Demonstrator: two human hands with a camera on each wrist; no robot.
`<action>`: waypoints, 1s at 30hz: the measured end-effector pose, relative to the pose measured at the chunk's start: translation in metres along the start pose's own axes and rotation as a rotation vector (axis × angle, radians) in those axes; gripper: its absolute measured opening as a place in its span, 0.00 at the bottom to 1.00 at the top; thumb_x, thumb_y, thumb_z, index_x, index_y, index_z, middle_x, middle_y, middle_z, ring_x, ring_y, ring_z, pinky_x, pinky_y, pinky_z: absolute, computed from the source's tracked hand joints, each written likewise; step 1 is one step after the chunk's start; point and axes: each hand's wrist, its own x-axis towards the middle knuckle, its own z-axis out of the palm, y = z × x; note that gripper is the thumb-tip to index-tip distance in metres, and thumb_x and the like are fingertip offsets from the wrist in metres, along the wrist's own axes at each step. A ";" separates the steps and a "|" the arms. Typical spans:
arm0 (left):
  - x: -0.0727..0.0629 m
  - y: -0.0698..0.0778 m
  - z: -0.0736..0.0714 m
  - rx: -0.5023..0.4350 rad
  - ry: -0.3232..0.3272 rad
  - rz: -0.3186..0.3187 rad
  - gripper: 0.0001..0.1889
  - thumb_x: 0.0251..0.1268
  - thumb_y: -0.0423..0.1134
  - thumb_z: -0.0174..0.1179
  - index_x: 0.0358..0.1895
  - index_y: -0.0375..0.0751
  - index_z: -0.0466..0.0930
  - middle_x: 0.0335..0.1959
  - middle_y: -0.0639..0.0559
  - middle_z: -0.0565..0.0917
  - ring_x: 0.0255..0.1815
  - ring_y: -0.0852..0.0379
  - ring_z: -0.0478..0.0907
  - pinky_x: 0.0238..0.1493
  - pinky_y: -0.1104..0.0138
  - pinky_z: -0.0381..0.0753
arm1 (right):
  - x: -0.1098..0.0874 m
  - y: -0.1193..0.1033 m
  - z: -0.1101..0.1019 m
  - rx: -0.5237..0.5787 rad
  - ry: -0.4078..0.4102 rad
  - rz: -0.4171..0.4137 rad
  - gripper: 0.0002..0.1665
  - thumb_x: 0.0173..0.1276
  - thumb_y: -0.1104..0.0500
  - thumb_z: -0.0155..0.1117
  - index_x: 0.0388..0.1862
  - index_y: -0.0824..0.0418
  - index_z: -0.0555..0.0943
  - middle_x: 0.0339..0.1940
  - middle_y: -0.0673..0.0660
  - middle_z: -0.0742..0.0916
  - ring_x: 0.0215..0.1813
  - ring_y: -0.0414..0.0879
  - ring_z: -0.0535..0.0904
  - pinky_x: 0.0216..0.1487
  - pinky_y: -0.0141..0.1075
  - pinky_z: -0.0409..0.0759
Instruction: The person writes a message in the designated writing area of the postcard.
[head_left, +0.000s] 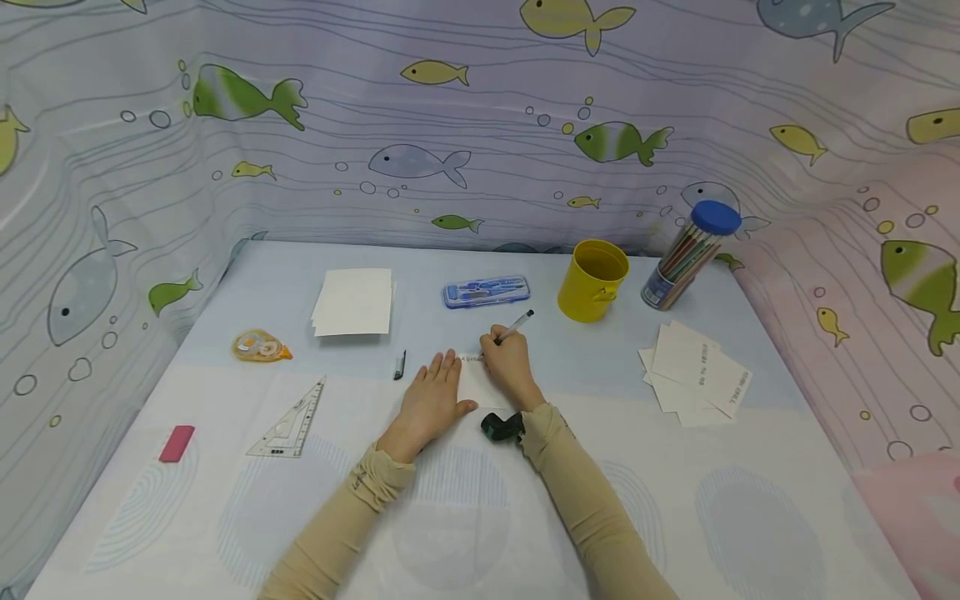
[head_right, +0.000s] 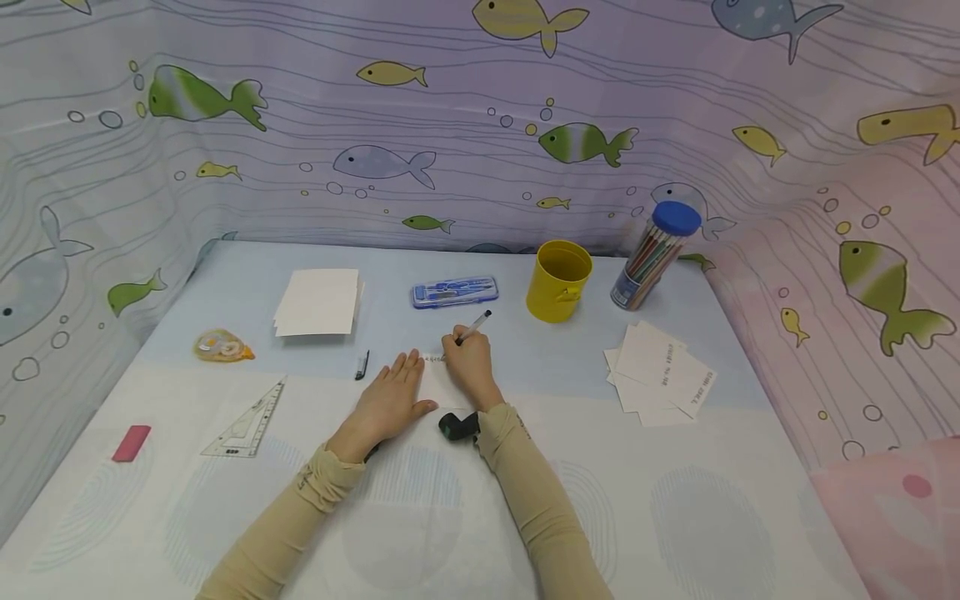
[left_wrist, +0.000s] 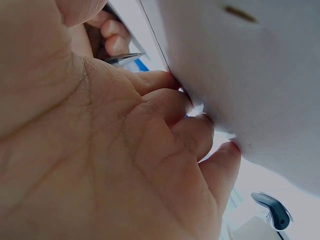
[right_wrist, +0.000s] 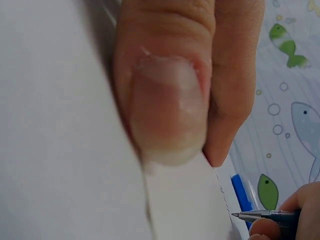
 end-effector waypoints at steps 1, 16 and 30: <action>0.000 0.000 0.000 0.002 -0.002 -0.001 0.43 0.67 0.57 0.55 0.73 0.29 0.55 0.77 0.35 0.54 0.78 0.39 0.51 0.75 0.47 0.56 | 0.000 0.000 0.000 0.000 -0.001 -0.003 0.21 0.63 0.65 0.50 0.11 0.55 0.62 0.04 0.47 0.69 0.09 0.37 0.63 0.11 0.28 0.58; 0.001 0.000 0.000 -0.013 -0.003 -0.007 0.42 0.68 0.57 0.55 0.74 0.29 0.55 0.77 0.36 0.53 0.79 0.40 0.50 0.76 0.47 0.56 | 0.001 -0.002 0.000 -0.059 -0.010 0.017 0.20 0.63 0.64 0.50 0.11 0.54 0.62 0.05 0.47 0.69 0.09 0.39 0.63 0.12 0.28 0.57; 0.001 -0.001 0.000 -0.014 -0.018 -0.014 0.43 0.68 0.57 0.54 0.74 0.30 0.53 0.78 0.36 0.52 0.79 0.40 0.48 0.77 0.48 0.54 | 0.002 0.000 0.000 0.008 0.008 0.001 0.20 0.63 0.66 0.50 0.11 0.56 0.62 0.05 0.47 0.69 0.09 0.38 0.63 0.11 0.28 0.58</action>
